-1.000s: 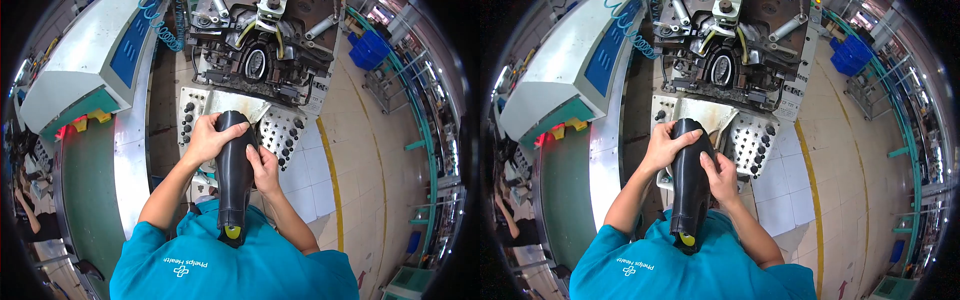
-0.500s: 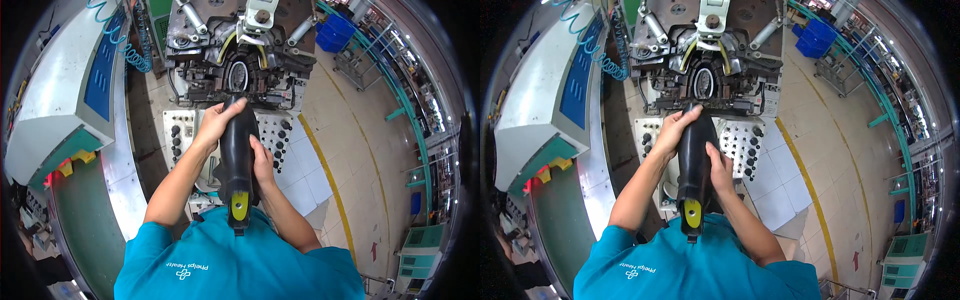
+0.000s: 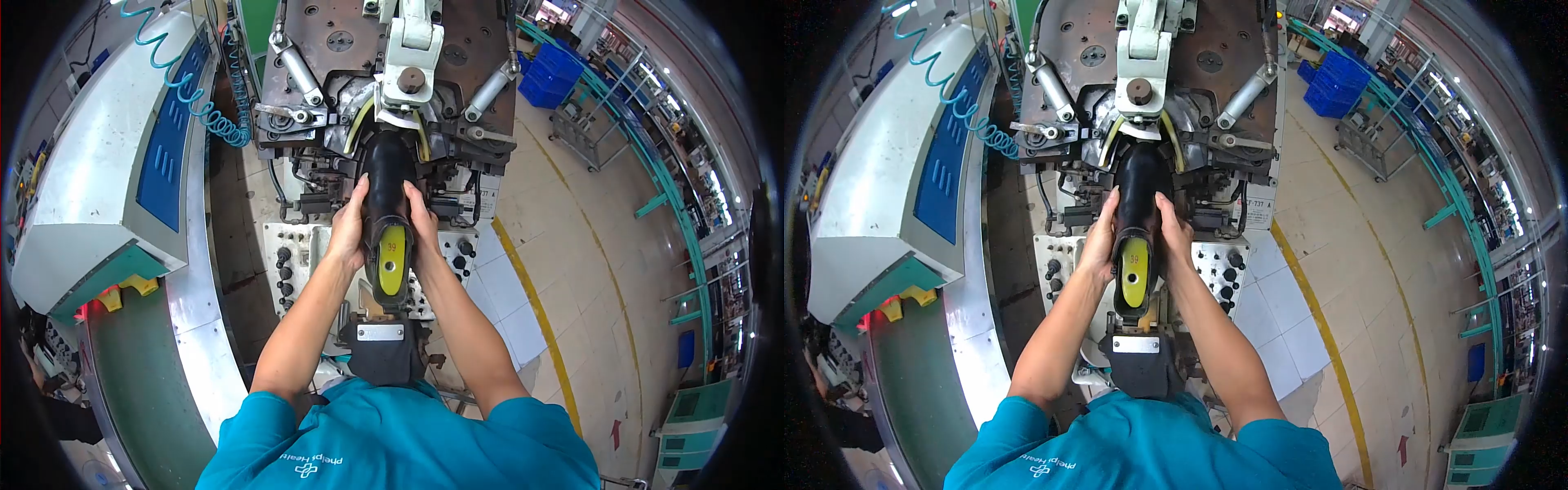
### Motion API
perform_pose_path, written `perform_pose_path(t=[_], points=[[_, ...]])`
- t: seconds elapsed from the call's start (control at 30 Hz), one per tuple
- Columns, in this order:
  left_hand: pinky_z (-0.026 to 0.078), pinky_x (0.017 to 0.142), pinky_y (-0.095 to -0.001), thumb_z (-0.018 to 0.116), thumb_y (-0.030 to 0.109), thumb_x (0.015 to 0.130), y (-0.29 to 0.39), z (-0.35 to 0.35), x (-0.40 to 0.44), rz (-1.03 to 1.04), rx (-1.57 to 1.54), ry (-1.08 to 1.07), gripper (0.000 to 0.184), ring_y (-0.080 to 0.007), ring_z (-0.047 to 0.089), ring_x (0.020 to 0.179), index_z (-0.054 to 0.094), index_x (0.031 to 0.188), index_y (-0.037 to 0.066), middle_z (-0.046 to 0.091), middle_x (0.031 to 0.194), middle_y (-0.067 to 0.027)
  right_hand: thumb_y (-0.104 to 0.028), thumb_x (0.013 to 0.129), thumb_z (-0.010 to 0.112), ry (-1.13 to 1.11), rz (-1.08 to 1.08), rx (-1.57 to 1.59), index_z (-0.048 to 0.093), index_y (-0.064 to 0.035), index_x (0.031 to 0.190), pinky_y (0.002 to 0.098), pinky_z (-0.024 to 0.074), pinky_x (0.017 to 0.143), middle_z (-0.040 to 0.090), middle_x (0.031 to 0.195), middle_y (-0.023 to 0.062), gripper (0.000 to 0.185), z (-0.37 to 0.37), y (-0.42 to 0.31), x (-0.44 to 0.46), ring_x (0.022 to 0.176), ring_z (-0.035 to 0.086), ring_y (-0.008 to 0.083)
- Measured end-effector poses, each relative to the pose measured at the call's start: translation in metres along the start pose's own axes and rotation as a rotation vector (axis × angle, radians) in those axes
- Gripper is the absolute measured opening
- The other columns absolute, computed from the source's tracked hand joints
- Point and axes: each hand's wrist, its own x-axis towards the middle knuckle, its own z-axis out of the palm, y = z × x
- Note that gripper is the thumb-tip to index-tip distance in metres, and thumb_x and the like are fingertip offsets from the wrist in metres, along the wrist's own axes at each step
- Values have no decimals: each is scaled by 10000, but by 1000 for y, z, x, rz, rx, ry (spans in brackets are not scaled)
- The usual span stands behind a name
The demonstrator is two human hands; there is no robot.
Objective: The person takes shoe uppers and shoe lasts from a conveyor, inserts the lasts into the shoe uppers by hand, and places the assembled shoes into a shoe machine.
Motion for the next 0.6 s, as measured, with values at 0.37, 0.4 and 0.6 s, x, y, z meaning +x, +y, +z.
perform_pose_path(t=[0.37,0.4,0.6], points=[[625,706,-372,718,528,929,4,9,18,-1,-28,135,651,-218,731,815,630,1259,-27,725,1059,-143,-379,921,758,-117,58,155,656,-3,1199,354,583,755,708,1068,93,479,-3,2,17,862,699,207],[625,730,-368,717,527,930,6,9,19,-29,-15,153,651,-215,732,828,630,1275,-18,727,1069,-139,-378,920,758,-154,52,161,661,-11,1189,353,582,752,709,1054,88,465,-4,0,17,855,699,207],[616,801,-399,783,509,884,0,1,22,-10,-39,105,728,-245,726,906,610,1275,-81,700,1143,-158,-399,886,789,-64,30,82,672,8,1175,341,577,762,708,1064,97,512,-3,-1,16,860,692,198]])
